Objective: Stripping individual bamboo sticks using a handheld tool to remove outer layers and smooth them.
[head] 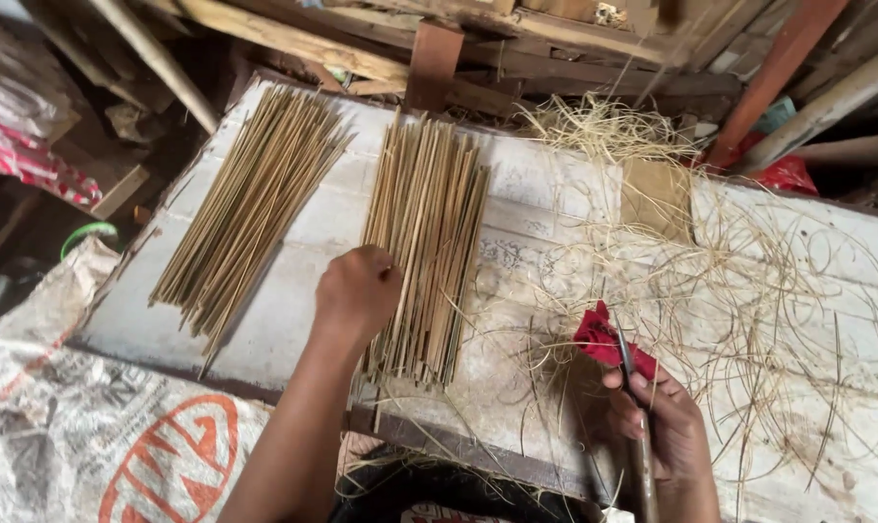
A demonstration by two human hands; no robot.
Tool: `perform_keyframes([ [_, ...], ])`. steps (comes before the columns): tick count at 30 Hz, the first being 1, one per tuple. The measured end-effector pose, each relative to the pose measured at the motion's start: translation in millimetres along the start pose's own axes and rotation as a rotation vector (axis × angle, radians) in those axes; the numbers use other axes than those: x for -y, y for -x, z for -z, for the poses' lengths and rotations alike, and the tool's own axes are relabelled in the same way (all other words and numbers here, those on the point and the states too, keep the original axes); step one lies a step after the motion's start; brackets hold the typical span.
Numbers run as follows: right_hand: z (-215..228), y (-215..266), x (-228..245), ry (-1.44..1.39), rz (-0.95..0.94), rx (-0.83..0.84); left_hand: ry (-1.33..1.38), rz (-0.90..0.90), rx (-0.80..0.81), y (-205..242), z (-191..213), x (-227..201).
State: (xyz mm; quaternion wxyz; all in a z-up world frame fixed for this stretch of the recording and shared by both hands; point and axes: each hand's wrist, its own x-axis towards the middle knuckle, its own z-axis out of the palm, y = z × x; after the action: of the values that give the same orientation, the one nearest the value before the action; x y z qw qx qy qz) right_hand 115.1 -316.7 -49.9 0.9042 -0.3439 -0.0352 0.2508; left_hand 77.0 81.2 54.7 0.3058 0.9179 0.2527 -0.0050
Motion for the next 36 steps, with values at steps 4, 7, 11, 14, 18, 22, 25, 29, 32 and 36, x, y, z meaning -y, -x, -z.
perform_keyframes([
  [4, -32, -3, 9, 0.000, 0.048, 0.045, 0.351, -0.415, -0.162, 50, 13, -9],
  [7, -65, -12, 10, -0.206, -0.068, 0.162, 0.375, -0.237, 0.184, 88, 2, -31],
  [11, -74, -19, 9, 0.182, -0.074, -0.030, 0.286, -0.385, 0.483, 106, -44, -12],
  [14, -74, -17, 9, 0.431, -0.031, -0.057, 0.334, -0.616, 0.254, 105, -61, -2],
  [18, -109, -12, -46, 0.531, -0.380, 0.026, 0.413, -0.694, -0.012, 101, -93, -8],
  [22, -88, -27, -24, 0.340, -0.451, 0.122, 0.438, -0.732, 0.005, 102, -87, 1],
  [25, -64, -36, 40, 0.405, -0.185, -0.188, 0.517, -0.723, 0.105, 108, -72, 23],
  [29, -10, -46, 126, 0.244, 0.077, -0.108, 0.558, -0.733, 0.138, 102, -69, 46],
  [32, -68, -35, 76, 0.298, 0.099, -0.307, 0.560, -0.658, 0.129, 102, -83, 32],
  [36, -99, -18, -48, 0.348, -0.447, 0.059, 0.530, -0.716, 0.049, 85, -112, 5],
])
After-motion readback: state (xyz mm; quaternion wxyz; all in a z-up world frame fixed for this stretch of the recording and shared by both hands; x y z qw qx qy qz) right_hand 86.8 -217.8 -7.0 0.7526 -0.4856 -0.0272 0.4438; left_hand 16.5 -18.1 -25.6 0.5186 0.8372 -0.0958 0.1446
